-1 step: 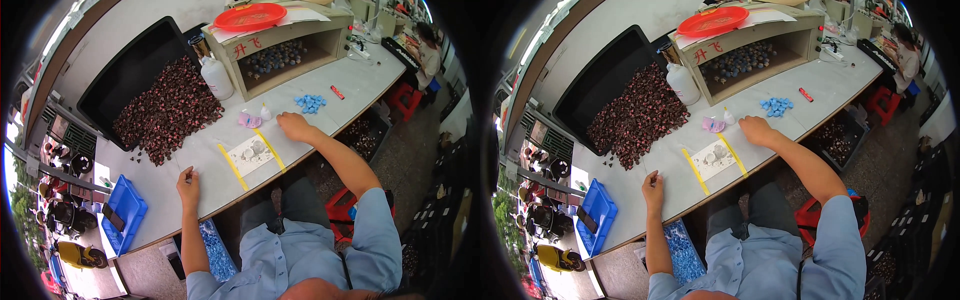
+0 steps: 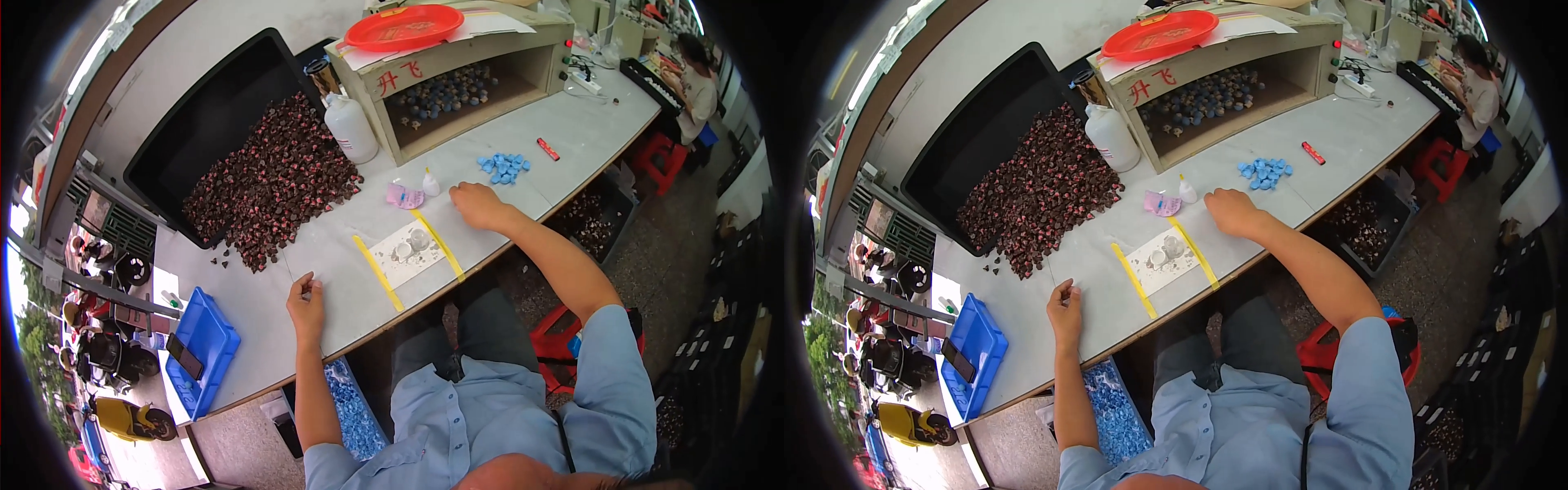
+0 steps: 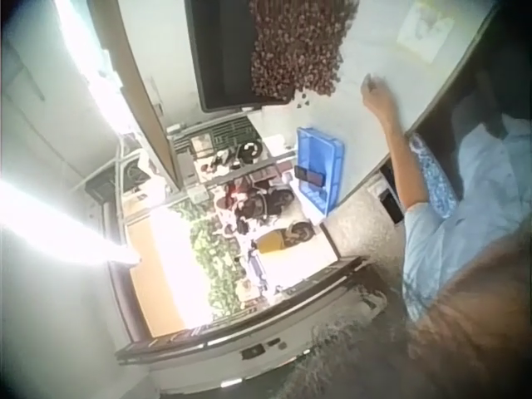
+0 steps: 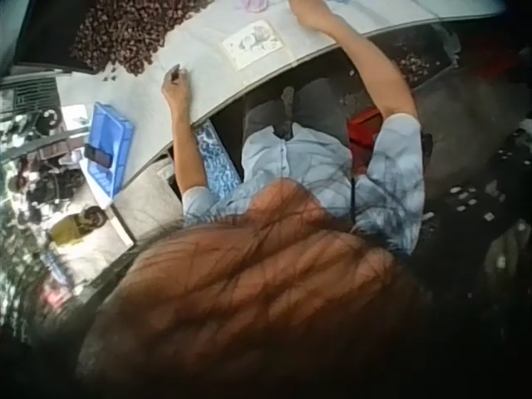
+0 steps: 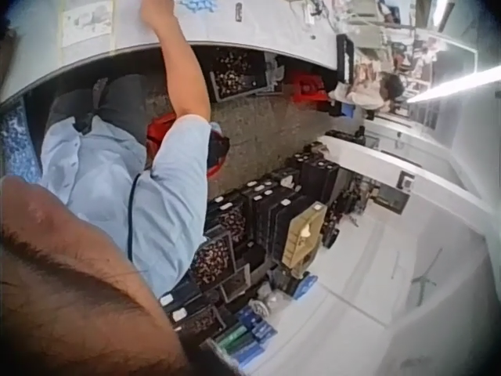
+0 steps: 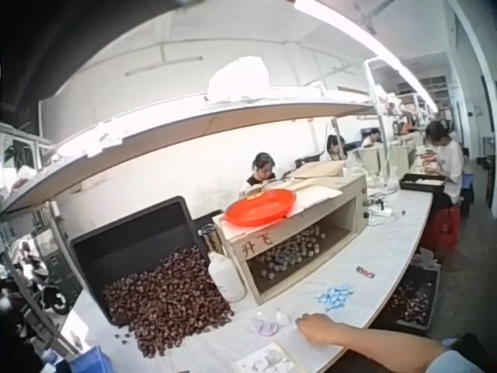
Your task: The person assembles small blue toy components and pink components by hand, applying glue with a glue applicator and attaching the parts together.
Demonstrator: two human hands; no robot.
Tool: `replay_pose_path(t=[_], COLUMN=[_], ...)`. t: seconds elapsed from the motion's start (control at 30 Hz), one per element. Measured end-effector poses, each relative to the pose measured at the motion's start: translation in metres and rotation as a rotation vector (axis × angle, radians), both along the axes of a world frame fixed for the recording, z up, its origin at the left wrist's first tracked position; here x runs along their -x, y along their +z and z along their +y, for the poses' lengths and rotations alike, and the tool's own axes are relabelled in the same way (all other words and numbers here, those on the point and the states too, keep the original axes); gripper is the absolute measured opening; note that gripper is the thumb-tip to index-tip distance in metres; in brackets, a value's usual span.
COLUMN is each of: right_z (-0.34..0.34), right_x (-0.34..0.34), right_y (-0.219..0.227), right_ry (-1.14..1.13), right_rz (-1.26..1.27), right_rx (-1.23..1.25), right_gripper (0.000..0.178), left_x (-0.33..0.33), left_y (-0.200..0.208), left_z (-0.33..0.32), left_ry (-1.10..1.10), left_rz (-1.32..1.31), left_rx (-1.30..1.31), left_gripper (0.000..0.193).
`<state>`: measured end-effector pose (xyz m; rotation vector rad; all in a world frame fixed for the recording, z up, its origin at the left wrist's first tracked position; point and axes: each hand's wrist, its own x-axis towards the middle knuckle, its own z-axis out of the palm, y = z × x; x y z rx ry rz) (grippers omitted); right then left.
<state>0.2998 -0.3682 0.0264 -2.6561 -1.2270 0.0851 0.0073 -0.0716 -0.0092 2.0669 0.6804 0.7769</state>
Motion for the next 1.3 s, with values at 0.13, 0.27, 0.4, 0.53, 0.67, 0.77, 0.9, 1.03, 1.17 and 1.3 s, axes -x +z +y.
replay_pose_path(t=[0.13, 0.27, 0.4, 0.53, 0.67, 0.77, 0.9, 1.03, 1.17, 1.3], right_z=[-0.007, -0.028, -0.105, -0.189, -0.228, -0.242, -0.24, -0.244, -0.236, -0.232], right_x=[-0.001, -0.002, -0.045, -0.121, -0.186, -0.222, -0.247, -0.327, -0.404, -0.442], right_y=[0.0, 0.005, 0.011, 0.014, -0.006, -0.019, -0.004, 0.003, -0.006, -0.011], right_ry=[0.026, 0.022, -0.092, -0.469, -0.667, -0.698, -0.845, -0.937, -0.943, -0.903], right_rz=[-0.049, -0.021, -0.077, -0.086, -0.064, -0.082, -0.166, -0.085, -0.309, -0.192], right_rx=[-0.005, -0.132, -0.391, -0.419, -0.435, -0.323, -0.311, -0.477, -0.668, -0.75], right_gripper=[0.015, 0.016, 0.015, 0.014, 0.014, 0.02, 0.03, 0.039, 0.044, 0.045], left_x=[-0.003, 0.0, 0.0, 0.0, 0.0, 0.003, 0.006, 0.01, 0.004, 0.009], left_y=[-0.001, -0.005, 0.002, -0.003, 0.0, 0.004, 0.017, 0.01, 0.011, 0.009], left_z=[0.0, 0.004, -0.001, 0.001, -0.003, -0.011, -0.03, -0.034, -0.035, -0.028], left_ry=[-0.011, -0.013, 0.0, -0.002, 0.058, 0.092, 0.112, 0.087, 0.157, 0.196], left_rz=[-0.01, 0.003, 0.038, 0.036, 0.064, 0.065, 0.132, 0.152, 0.228, 0.278], left_rx=[-0.003, 0.0, -0.02, -0.031, -0.033, -0.029, -0.092, -0.31, -0.318, -0.357], left_gripper=[0.029, 0.029, 0.03, 0.031, 0.029, 0.028, 0.026, 0.025, 0.027, 0.03])
